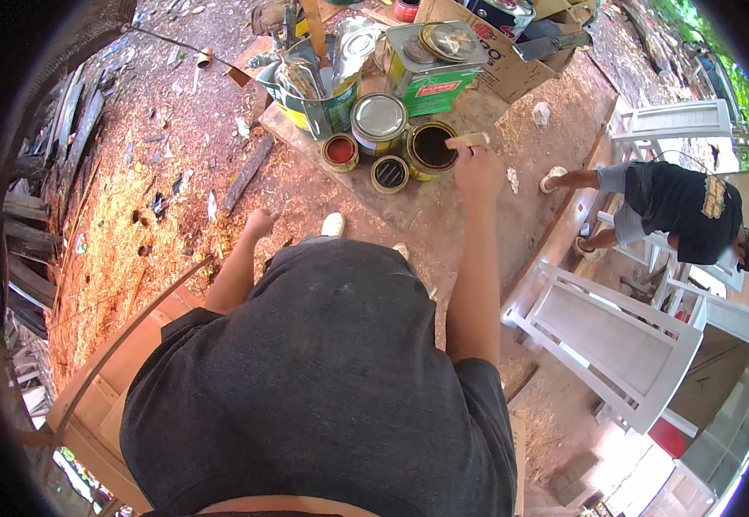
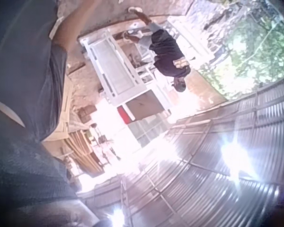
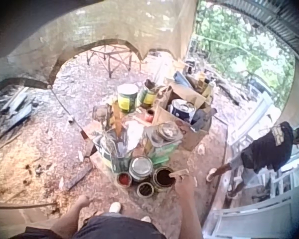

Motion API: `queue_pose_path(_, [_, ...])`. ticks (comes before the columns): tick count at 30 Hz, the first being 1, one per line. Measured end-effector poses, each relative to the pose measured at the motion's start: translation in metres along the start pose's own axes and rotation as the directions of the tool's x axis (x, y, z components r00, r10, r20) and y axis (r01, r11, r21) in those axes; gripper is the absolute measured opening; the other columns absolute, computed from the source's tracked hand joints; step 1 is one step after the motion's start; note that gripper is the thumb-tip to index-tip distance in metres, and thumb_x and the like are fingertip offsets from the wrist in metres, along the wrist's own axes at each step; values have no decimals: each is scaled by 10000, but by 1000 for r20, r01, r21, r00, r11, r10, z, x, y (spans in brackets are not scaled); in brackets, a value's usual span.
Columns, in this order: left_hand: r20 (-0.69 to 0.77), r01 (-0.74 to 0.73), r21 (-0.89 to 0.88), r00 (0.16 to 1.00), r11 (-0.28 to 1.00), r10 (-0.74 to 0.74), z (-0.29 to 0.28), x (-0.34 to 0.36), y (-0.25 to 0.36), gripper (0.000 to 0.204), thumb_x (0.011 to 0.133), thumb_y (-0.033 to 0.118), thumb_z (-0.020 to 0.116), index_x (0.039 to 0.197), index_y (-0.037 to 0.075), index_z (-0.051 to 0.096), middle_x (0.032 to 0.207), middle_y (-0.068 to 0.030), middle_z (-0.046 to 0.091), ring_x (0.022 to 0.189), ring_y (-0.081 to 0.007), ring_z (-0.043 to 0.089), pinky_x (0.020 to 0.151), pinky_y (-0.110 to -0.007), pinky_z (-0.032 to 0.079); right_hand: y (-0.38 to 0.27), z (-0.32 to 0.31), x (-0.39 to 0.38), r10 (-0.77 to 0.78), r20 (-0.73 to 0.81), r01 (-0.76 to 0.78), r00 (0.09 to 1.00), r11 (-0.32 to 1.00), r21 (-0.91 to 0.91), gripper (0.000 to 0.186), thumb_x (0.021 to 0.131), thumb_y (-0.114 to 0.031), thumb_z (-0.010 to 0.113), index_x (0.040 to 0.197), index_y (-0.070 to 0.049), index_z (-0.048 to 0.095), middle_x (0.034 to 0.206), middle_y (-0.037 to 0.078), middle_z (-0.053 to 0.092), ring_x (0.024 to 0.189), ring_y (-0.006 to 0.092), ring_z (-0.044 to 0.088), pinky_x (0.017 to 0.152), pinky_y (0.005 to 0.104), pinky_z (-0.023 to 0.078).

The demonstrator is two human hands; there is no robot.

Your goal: Mixing different colors of paint in cans using a wooden stir stick in a furniture workshop.

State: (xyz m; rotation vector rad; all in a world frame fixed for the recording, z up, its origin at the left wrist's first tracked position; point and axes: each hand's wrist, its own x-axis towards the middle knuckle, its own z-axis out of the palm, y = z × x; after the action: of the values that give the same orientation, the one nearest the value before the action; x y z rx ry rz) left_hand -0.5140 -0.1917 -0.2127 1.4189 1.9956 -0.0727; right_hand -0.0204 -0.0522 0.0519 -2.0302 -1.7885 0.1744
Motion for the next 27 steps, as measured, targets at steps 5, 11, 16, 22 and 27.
queue_pose_path(5, [57,27,-1,998,1000,-27,-7,-4,6,533,898,508,595,885,-10,721,866,-230,712,905,-393,689,847,-473,530,-11,2,4,-49,148,27,988,988,150,367,916,-383,608,953,-42,740,879,227,700,844,405,676,769,509,519])
queue_pose_path(11, [99,63,-36,993,997,-60,-15,-8,18,549,891,513,597,944,-18,728,933,-238,712,963,-397,677,883,-468,519,-11,-5,0,-25,210,23,977,1000,15,337,910,-356,626,936,-37,732,864,230,691,819,418,665,756,503,517])
queue_pose_path(16, [86,64,-22,994,998,-62,-2,-3,3,550,883,507,609,925,-29,723,928,-240,710,965,-393,677,891,-466,518,-8,-3,2,-103,109,93,989,991,97,324,907,-339,631,938,-33,733,873,230,690,821,424,659,757,501,515])
queue_pose_path(22, [102,137,-59,986,989,-131,-8,-15,11,503,882,469,634,1016,-10,708,951,-231,716,973,-382,685,888,-460,524,-15,-5,4,-61,179,45,982,995,91,344,900,-339,635,890,-11,735,900,217,694,846,417,658,759,491,515])
queue_pose_path(27, [73,116,-19,991,993,-114,-8,-17,17,502,888,468,630,1033,-6,708,972,-224,719,986,-379,686,900,-459,526,-2,-9,2,-28,66,24,997,998,63,352,894,-326,645,894,15,730,894,221,695,839,415,661,749,485,515])
